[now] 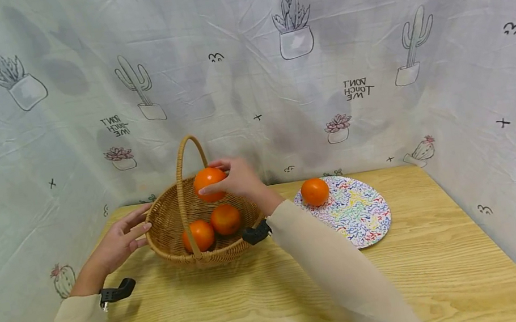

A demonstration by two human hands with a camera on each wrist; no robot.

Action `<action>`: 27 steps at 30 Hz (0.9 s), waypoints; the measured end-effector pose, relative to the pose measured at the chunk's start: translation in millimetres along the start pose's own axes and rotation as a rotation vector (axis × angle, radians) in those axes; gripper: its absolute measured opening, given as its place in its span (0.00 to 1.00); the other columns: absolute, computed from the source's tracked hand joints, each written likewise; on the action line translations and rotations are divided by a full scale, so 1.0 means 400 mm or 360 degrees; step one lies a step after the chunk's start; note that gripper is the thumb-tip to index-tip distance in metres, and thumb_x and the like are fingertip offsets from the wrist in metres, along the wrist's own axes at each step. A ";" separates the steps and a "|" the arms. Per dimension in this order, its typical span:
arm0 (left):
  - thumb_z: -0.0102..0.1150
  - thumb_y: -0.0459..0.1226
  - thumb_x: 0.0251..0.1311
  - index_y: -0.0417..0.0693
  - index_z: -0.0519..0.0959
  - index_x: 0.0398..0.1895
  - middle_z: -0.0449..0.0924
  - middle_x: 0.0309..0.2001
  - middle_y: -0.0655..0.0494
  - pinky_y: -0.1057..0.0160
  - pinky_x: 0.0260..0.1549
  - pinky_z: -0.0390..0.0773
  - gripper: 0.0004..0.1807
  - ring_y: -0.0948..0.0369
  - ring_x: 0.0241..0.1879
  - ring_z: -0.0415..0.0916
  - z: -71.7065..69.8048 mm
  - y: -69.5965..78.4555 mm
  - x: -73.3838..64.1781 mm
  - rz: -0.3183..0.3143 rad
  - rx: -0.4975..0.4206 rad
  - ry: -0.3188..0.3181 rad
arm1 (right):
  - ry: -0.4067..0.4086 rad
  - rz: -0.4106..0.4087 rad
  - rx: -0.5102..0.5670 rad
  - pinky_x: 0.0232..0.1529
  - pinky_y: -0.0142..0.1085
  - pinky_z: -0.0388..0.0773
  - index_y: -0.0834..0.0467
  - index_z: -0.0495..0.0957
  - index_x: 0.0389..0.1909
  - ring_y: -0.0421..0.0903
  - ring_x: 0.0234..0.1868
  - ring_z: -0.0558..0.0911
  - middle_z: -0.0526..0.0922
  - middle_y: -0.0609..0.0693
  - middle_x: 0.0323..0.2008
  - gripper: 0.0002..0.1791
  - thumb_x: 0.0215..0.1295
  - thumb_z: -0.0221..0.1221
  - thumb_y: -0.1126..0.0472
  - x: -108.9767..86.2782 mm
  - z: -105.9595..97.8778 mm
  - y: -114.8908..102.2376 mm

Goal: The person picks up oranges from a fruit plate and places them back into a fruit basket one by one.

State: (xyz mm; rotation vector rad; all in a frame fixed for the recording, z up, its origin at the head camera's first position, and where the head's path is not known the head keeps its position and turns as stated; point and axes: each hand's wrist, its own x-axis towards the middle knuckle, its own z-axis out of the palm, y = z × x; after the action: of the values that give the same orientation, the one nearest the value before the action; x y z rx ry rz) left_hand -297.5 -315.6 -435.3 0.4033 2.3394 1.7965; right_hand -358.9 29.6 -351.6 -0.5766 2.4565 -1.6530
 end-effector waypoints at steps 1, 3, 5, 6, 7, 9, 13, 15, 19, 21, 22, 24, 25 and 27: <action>0.54 0.45 0.77 0.52 0.49 0.84 0.52 0.79 0.36 0.64 0.56 0.83 0.39 0.57 0.69 0.70 -0.002 0.000 -0.001 0.0000 0.0003 0.0000 | -0.0002 0.0011 -0.0005 0.55 0.43 0.84 0.48 0.80 0.63 0.51 0.57 0.81 0.80 0.53 0.60 0.35 0.52 0.79 0.53 0.005 0.006 -0.001; 0.54 0.45 0.77 0.52 0.49 0.84 0.52 0.79 0.36 0.64 0.56 0.83 0.39 0.56 0.69 0.69 -0.004 0.001 -0.004 0.0000 0.0003 0.0003 | -0.0006 0.0031 -0.0011 0.55 0.43 0.83 0.48 0.80 0.63 0.51 0.56 0.81 0.80 0.53 0.61 0.36 0.51 0.79 0.53 0.017 0.016 -0.002; 0.54 0.45 0.77 0.52 0.49 0.84 0.53 0.79 0.36 0.64 0.56 0.83 0.39 0.56 0.69 0.70 -0.006 0.001 -0.006 0.0000 -0.0003 0.0010 | -0.0007 0.0031 -0.0038 0.55 0.43 0.83 0.48 0.80 0.63 0.51 0.56 0.81 0.80 0.53 0.61 0.36 0.51 0.79 0.52 0.029 0.025 -0.001; 0.54 0.44 0.77 0.51 0.49 0.84 0.53 0.78 0.36 0.64 0.56 0.83 0.39 0.57 0.68 0.71 -0.006 0.002 -0.008 0.0001 -0.0008 0.0016 | -0.0006 0.0036 -0.0053 0.55 0.43 0.83 0.48 0.79 0.63 0.51 0.56 0.81 0.80 0.53 0.61 0.36 0.52 0.79 0.52 0.035 0.030 -0.001; 0.54 0.44 0.77 0.51 0.49 0.84 0.53 0.78 0.36 0.64 0.55 0.83 0.39 0.59 0.67 0.71 -0.006 0.002 -0.009 0.0000 -0.0010 0.0019 | -0.0005 0.0041 -0.0054 0.55 0.43 0.83 0.48 0.79 0.63 0.51 0.56 0.81 0.80 0.53 0.61 0.36 0.52 0.79 0.52 0.041 0.033 0.000; 0.54 0.44 0.77 0.51 0.49 0.84 0.53 0.78 0.35 0.64 0.55 0.83 0.39 0.62 0.66 0.72 -0.005 0.003 -0.009 -0.0003 -0.0027 0.0015 | 0.0012 0.0051 -0.0061 0.56 0.43 0.83 0.49 0.79 0.64 0.51 0.56 0.81 0.80 0.54 0.62 0.36 0.52 0.79 0.52 0.052 0.040 0.001; 0.54 0.43 0.77 0.51 0.48 0.84 0.52 0.78 0.34 0.64 0.56 0.83 0.39 0.62 0.65 0.72 0.001 0.004 -0.006 0.0005 -0.0052 -0.0008 | 0.0047 0.0081 -0.0053 0.58 0.44 0.83 0.51 0.78 0.64 0.53 0.58 0.81 0.79 0.54 0.63 0.36 0.53 0.79 0.55 0.070 0.047 0.006; 0.54 0.43 0.77 0.50 0.48 0.84 0.52 0.77 0.34 0.65 0.55 0.84 0.39 0.62 0.65 0.72 0.005 0.004 -0.004 0.0009 -0.0059 -0.0005 | 0.0056 0.0081 -0.0066 0.58 0.44 0.83 0.52 0.78 0.64 0.53 0.58 0.81 0.80 0.54 0.63 0.37 0.52 0.79 0.55 0.076 0.050 0.010; 0.54 0.43 0.77 0.50 0.48 0.84 0.52 0.78 0.33 0.67 0.54 0.84 0.39 0.64 0.64 0.71 0.007 0.005 -0.004 0.0008 -0.0054 0.0006 | 0.0057 0.0076 -0.0078 0.58 0.44 0.83 0.54 0.78 0.65 0.54 0.58 0.81 0.80 0.56 0.62 0.38 0.52 0.79 0.56 0.086 0.062 0.017; 0.54 0.43 0.77 0.51 0.49 0.84 0.52 0.78 0.34 0.67 0.54 0.83 0.39 0.64 0.64 0.71 0.006 0.005 -0.005 -0.0006 -0.0056 0.0010 | 0.0070 0.0092 -0.0072 0.57 0.44 0.84 0.55 0.77 0.65 0.54 0.58 0.81 0.80 0.57 0.62 0.37 0.52 0.79 0.57 0.091 0.070 0.021; 0.54 0.43 0.77 0.50 0.48 0.84 0.51 0.78 0.33 0.67 0.55 0.83 0.39 0.64 0.65 0.70 0.006 0.005 -0.005 0.0000 -0.0052 0.0004 | 0.0074 0.0102 -0.0073 0.56 0.43 0.84 0.55 0.77 0.65 0.54 0.58 0.81 0.80 0.57 0.62 0.37 0.53 0.79 0.57 0.093 0.074 0.023; 0.54 0.44 0.77 0.51 0.49 0.84 0.52 0.78 0.34 0.66 0.55 0.83 0.39 0.63 0.65 0.70 0.006 0.004 -0.005 -0.0008 -0.0049 0.0009 | 0.0087 0.0122 -0.0078 0.54 0.43 0.85 0.54 0.77 0.66 0.54 0.57 0.82 0.80 0.57 0.62 0.37 0.54 0.78 0.57 0.096 0.081 0.026; 0.54 0.44 0.77 0.51 0.49 0.84 0.52 0.78 0.34 0.66 0.55 0.83 0.39 0.63 0.65 0.70 0.006 0.003 -0.004 -0.0006 -0.0044 0.0011 | 0.0094 0.0130 -0.0074 0.53 0.43 0.85 0.54 0.77 0.66 0.54 0.57 0.82 0.80 0.57 0.62 0.36 0.54 0.78 0.57 0.098 0.084 0.028; 0.54 0.44 0.77 0.51 0.49 0.84 0.52 0.78 0.33 0.66 0.55 0.83 0.39 0.63 0.65 0.70 0.006 0.001 -0.004 0.0000 -0.0032 0.0010 | 0.0097 0.0137 -0.0053 0.52 0.42 0.85 0.54 0.77 0.66 0.54 0.57 0.82 0.81 0.57 0.62 0.36 0.55 0.77 0.58 0.100 0.089 0.031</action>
State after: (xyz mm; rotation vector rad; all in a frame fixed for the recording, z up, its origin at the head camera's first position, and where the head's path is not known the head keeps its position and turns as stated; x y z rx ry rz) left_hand -295.3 -313.6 -435.5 0.3952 2.3235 1.8220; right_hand -387.8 -12.4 -372.6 -0.4242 2.5176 -1.6234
